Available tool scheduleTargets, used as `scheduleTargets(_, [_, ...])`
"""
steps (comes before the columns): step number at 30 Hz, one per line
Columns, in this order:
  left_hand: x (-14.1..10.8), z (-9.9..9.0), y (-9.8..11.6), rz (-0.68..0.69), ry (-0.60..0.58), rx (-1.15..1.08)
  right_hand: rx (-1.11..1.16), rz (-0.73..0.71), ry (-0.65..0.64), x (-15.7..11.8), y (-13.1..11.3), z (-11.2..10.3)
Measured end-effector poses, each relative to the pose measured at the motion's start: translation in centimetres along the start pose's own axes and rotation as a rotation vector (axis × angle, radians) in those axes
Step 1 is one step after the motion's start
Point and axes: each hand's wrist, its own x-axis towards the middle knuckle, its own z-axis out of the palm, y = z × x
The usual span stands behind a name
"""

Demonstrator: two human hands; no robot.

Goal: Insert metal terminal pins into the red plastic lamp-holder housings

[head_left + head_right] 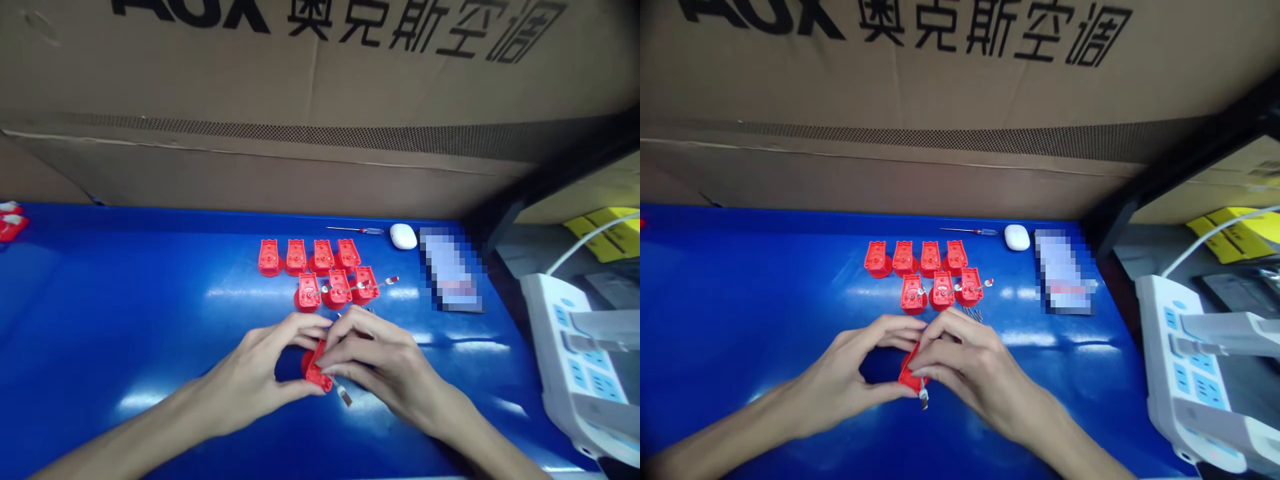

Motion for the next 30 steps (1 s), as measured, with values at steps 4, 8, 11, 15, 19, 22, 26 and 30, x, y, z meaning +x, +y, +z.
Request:
scheduleTargets(4, [0.1, -0.1, 0.1, 0.009, 0.003, 0.004, -0.076, -0.034, -0.018, -0.1, -0.2, 0.0])
scheduleTargets(8, [0.0, -0.1, 0.1, -0.002, 0.001, 0.017, -0.074, -0.053, -0.08, 0.2, -0.6, -0.9])
scheduleTargets(11, [0.0, -0.1, 0.1, -0.021, 0.0, 0.02, -0.083, -0.039, -0.15, 0.3, -0.9, -1.8])
scheduleTargets(15, [0.0, 0.0, 0.1, -0.003, 0.008, 0.009, -0.18, 0.017, -0.228, 0.0, -1.1, -2.4])
scheduleTargets(19, [0.1, 0.1, 0.1, 0.011, 0.006, -0.019, -0.23, 0.023, -0.215, -0.3, -1.2, -2.4])
scheduleTargets(22, [0.1, 0.1, 0.1, 0.005, 0.018, -0.01, -0.235, -0.015, -0.161, -0.2, -1.1, -2.1])
scheduleTargets(26, [0.0, 0.0, 0.0, 0.009, 0.013, -0.004, -0.216, -0.032, -0.163, 0.0, -0.9, -2.0])
scheduleTargets(30, [-0.1, 0.1, -0.3, -0.006, 0.007, 0.002, -0.116, -0.035, -0.103, 0.0, -0.9, -2.0])
